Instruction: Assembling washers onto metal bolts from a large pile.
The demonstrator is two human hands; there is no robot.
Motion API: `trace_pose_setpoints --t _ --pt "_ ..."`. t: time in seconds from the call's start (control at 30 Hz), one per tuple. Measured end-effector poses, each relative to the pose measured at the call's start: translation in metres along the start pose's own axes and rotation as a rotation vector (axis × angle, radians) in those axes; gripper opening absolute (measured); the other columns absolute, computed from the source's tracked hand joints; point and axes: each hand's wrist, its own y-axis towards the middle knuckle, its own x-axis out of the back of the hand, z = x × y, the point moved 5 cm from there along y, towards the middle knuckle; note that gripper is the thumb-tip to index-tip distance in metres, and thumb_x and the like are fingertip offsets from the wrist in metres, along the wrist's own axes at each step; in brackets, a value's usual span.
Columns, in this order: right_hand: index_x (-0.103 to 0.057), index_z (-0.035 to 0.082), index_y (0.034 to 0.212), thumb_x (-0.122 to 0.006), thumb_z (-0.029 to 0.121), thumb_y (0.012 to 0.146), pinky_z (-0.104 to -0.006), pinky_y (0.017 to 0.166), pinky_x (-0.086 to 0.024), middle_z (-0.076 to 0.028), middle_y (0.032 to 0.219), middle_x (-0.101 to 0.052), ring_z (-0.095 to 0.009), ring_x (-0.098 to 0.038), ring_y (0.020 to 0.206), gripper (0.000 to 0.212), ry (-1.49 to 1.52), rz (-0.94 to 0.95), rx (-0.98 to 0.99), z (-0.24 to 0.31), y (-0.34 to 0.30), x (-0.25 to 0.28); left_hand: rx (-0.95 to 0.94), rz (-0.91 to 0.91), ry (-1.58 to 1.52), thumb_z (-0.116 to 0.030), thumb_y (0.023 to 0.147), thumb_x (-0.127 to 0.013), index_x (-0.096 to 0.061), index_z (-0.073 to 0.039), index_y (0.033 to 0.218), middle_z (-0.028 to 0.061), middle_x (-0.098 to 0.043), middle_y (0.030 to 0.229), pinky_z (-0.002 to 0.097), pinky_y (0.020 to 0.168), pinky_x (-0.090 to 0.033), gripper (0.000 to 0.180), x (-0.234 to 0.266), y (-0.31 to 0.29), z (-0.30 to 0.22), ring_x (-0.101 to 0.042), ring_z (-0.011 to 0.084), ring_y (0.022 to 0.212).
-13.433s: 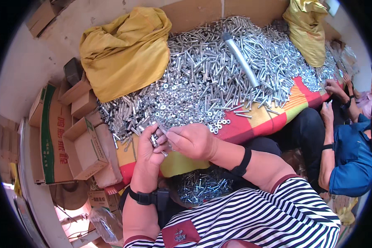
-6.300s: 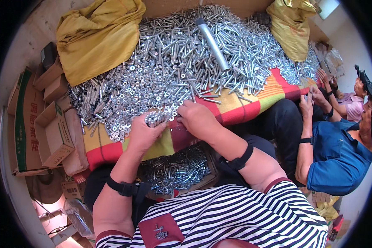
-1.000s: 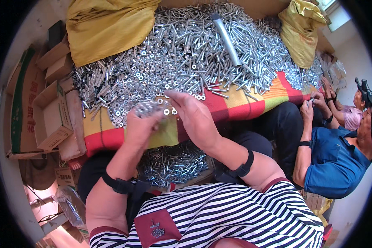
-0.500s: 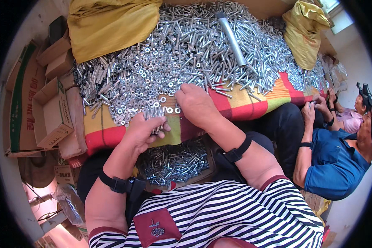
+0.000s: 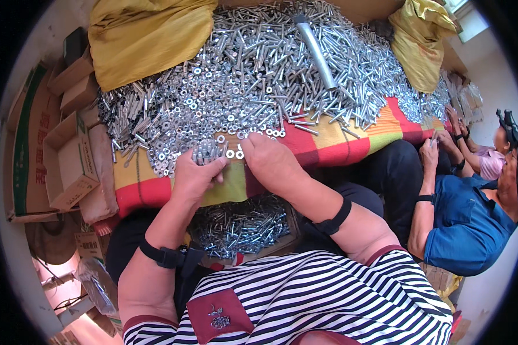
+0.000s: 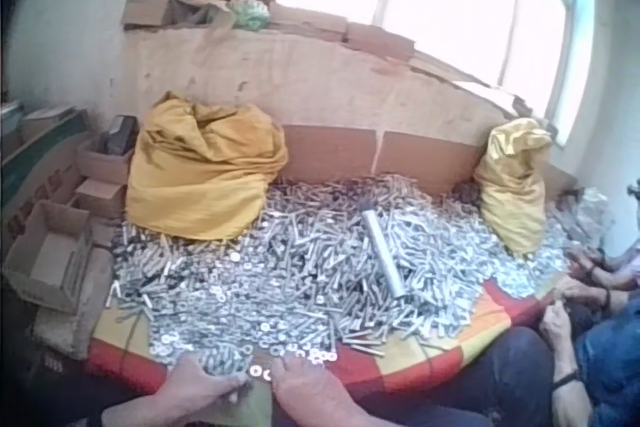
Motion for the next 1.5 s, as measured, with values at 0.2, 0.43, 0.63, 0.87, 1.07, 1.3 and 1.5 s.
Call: trace_pose_setpoints --t 0.2,0.43,0.63,0.87,1.07,1.3,1.5 --pt "-0.056 0.001 0.084 -0.063 0.003 0.079 -0.0335 0.06 -0.052 -0.012 0.079 -0.058 -0.021 -0.064 0.073 0.009 0.265 -0.184 -0.057 -0.016 -0.003 0.015 0.008 0.041 -0.061 -0.008 0.08 -0.071 -0.064 -0.003 0.084 0.0021 -0.065 0.067 0.0211 0.042 -0.038 0.01 -0.01 0.003 0.001 -0.056 0.0068 0.05" --pt "-0.061 0.0 0.088 -0.064 0.004 0.087 -0.0206 0.049 -0.05 -0.006 0.068 -0.062 -0.01 -0.06 0.053 0.005 1.465 0.074 -0.592 -0.038 -0.014 0.0 -0.188 0.128 0.051 0.001 0.076 -0.072 -0.063 0.001 0.087 0.0008 -0.063 0.069 0.0223 0.047 -0.044 0.014 -0.025 -0.006 -0.007 -0.056 0.0058 0.054" --pt "-0.061 -0.002 0.09 -0.064 0.004 0.087 -0.0221 0.053 -0.054 -0.009 0.072 -0.065 -0.013 -0.064 0.058 0.007 1.639 0.185 -0.707 -0.031 -0.013 -0.007 -0.469 0.156 0.274 0.0 0.076 -0.072 -0.064 -0.001 0.087 0.0016 -0.063 0.071 0.0225 0.051 -0.046 0.014 -0.019 -0.005 -0.015 -0.056 0.0066 0.055" --pt "-0.06 0.0 0.082 -0.062 0.009 0.086 -0.0304 0.058 -0.055 -0.009 0.078 -0.061 -0.021 -0.065 0.067 0.01 0.884 0.004 -0.367 -0.038 0.0 -0.001 -0.161 0.181 -0.06 -0.002 0.078 -0.071 -0.064 -0.001 0.088 0.0031 -0.065 0.071 0.0206 0.049 -0.043 0.012 -0.013 -0.005 -0.016 -0.057 0.0063 0.055" --pt "-0.058 0.003 0.078 -0.055 0.006 0.077 -0.038 0.066 -0.052 -0.012 0.081 -0.055 -0.031 -0.061 0.074 0.004 0.023 -0.122 -0.046 -0.018 0.007 0.008 -0.061 0.104 -0.065 -0.009 0.083 -0.069 -0.061 -0.003 0.094 0.006 -0.068 0.078 0.0183 0.044 -0.038 0.015 -0.005 -0.003 -0.006 -0.053 0.0056 0.053" --pt "-0.059 -0.002 0.086 -0.064 0.005 0.082 -0.0309 0.061 -0.052 -0.012 0.073 -0.063 -0.021 -0.065 0.066 0.01 0.831 -0.112 -0.44 -0.023 0.005 0.004 -0.07 0.1 -0.098 -0.004 0.082 -0.069 -0.062 -0.001 0.091 0.0048 -0.067 0.074 0.0193 0.045 -0.039 0.012 -0.009 -0.005 -0.005 -0.054 0.0061 0.052" --pt "-0.062 -0.003 0.086 -0.067 0.002 0.081 -0.0254 0.063 -0.053 -0.006 0.072 -0.065 -0.012 -0.065 0.068 0.008 1.221 -0.127 -0.503 -0.027 -0.005 -0.008 -0.164 0.087 -0.015 -0.001 0.08 -0.07 -0.063 0.001 0.09 0.0043 -0.065 0.072 0.0205 0.045 -0.041 0.013 -0.014 -0.003 -0.005 -0.054 0.0064 0.052"
